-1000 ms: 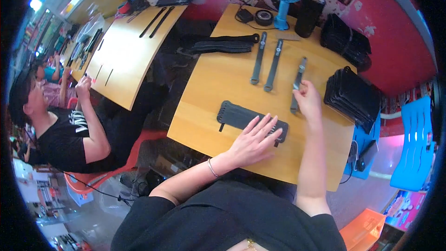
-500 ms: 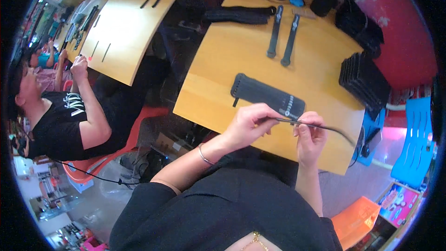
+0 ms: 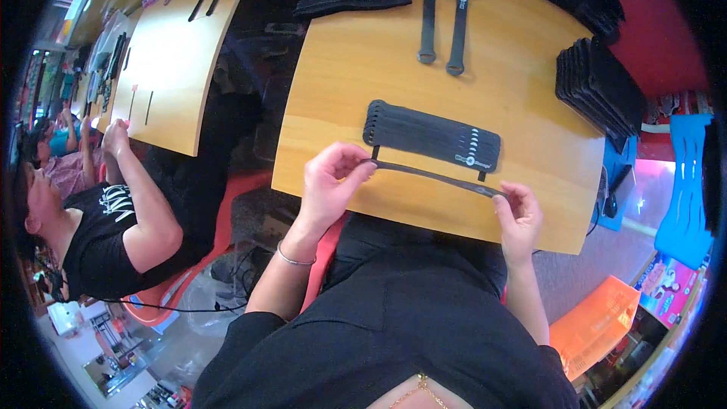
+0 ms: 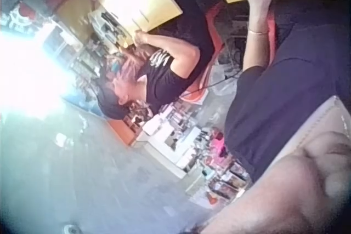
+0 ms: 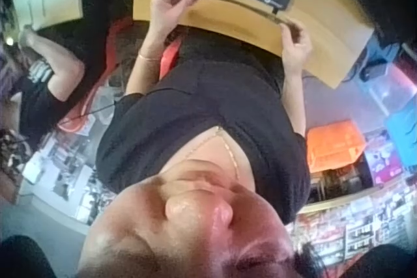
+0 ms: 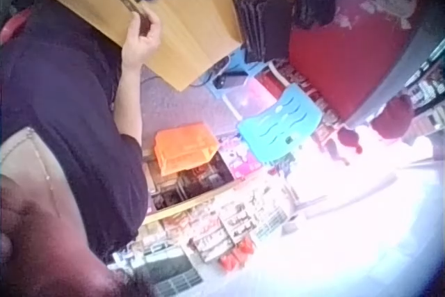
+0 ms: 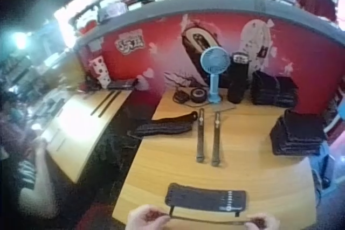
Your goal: Aligning and stacking black fabric garment straps with hole markings on a wooden workshop table.
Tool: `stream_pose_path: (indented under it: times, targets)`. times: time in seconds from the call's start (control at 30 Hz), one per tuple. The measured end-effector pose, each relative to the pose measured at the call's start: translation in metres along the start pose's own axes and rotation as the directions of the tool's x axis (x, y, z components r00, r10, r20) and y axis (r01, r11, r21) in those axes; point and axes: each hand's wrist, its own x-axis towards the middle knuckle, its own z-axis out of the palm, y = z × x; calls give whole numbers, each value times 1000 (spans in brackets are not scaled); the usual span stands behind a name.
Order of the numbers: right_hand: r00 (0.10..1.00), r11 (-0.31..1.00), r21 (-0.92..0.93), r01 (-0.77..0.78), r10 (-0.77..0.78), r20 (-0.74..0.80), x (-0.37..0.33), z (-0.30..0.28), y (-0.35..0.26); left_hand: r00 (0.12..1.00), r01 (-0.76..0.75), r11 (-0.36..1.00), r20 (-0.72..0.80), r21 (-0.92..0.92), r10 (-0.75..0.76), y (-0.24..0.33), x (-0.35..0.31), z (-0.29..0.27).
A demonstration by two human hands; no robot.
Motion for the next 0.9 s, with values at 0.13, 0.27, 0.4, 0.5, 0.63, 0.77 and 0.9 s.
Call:
stream_pose_path:
  times: [0.13,0.27,0.4,0.5,0.63,0.77,0.9]
  targets:
    - [999,1000,-13,28,-29,-25,9,3,4,997,80,980,-3,-181,-82,-5,11,-4]
    - [1000,998,-63,-7,5,-22,16,4,3,997,67,993,-36,-92,-70,-6,19,-4]
    - [1000,994,-107,4,-7,-23,20,4,2,996,56,998,-76,24,-54,-12,25,-2]
    - [999,997,-78,8,-11,-38,23,7,4,993,7,992,-119,129,8,-14,30,0]
    - [1000,996,-84,4,-7,-27,24,7,8,990,-21,983,-136,182,46,-12,34,3]
    - [999,996,-92,-11,6,-48,26,9,10,990,-7,983,-136,183,33,-18,34,3]
    - [999,990,-141,-14,6,-54,28,10,8,988,6,983,-152,181,22,-17,34,3]
